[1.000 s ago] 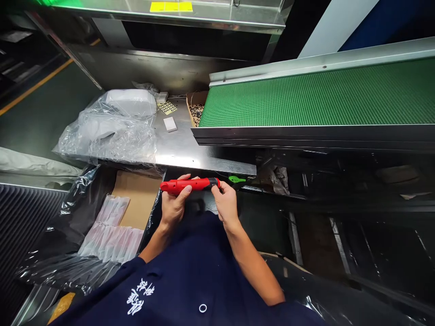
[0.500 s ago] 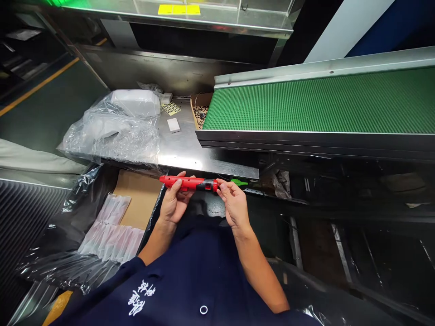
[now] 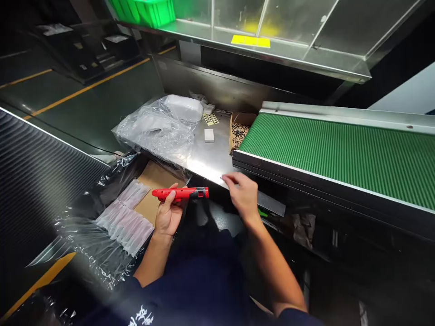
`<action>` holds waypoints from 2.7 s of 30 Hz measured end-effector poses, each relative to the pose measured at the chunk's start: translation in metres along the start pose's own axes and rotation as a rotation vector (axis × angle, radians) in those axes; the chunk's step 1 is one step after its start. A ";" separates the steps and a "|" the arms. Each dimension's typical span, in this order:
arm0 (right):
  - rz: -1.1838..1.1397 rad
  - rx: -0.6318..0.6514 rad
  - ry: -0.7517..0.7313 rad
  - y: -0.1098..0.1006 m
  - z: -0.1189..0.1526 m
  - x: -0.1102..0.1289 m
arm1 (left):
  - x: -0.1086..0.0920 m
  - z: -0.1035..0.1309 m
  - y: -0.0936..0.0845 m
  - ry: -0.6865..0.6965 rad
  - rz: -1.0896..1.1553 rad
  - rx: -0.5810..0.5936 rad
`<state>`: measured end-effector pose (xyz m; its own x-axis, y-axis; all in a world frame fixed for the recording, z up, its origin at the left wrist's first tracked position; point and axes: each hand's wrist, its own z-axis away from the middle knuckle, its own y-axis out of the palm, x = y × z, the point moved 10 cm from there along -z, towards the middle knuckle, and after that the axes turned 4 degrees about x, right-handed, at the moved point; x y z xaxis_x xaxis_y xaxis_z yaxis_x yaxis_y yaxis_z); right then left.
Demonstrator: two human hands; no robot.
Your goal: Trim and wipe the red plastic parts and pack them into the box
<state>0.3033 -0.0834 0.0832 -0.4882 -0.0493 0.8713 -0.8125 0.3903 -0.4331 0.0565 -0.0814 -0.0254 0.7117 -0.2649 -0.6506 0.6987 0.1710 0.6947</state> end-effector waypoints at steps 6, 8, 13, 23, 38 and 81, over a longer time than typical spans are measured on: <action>0.218 -0.066 0.088 -0.005 -0.117 -0.009 | -0.019 0.007 -0.013 0.122 -0.016 -0.051; 0.130 0.000 0.030 0.008 -0.096 -0.008 | -0.022 0.008 -0.012 0.150 -0.014 -0.072; -0.222 0.299 0.154 0.053 0.014 -0.024 | -0.015 0.007 0.009 0.163 0.034 -0.050; -0.683 0.109 0.252 0.008 0.053 -0.044 | 0.049 0.021 0.075 -0.140 -0.058 0.294; -0.504 -0.148 0.187 -0.031 0.086 -0.020 | 0.067 0.025 0.092 -0.360 -0.076 0.414; 0.428 0.315 0.163 0.179 -0.135 -0.089 | 0.056 0.058 0.047 -0.197 0.053 0.130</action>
<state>0.2441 0.1150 -0.0411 -0.7606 0.2057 0.6157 -0.6203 0.0496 -0.7828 0.1253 -0.1438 -0.0113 0.7104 -0.4414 -0.5482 0.6360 0.0691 0.7686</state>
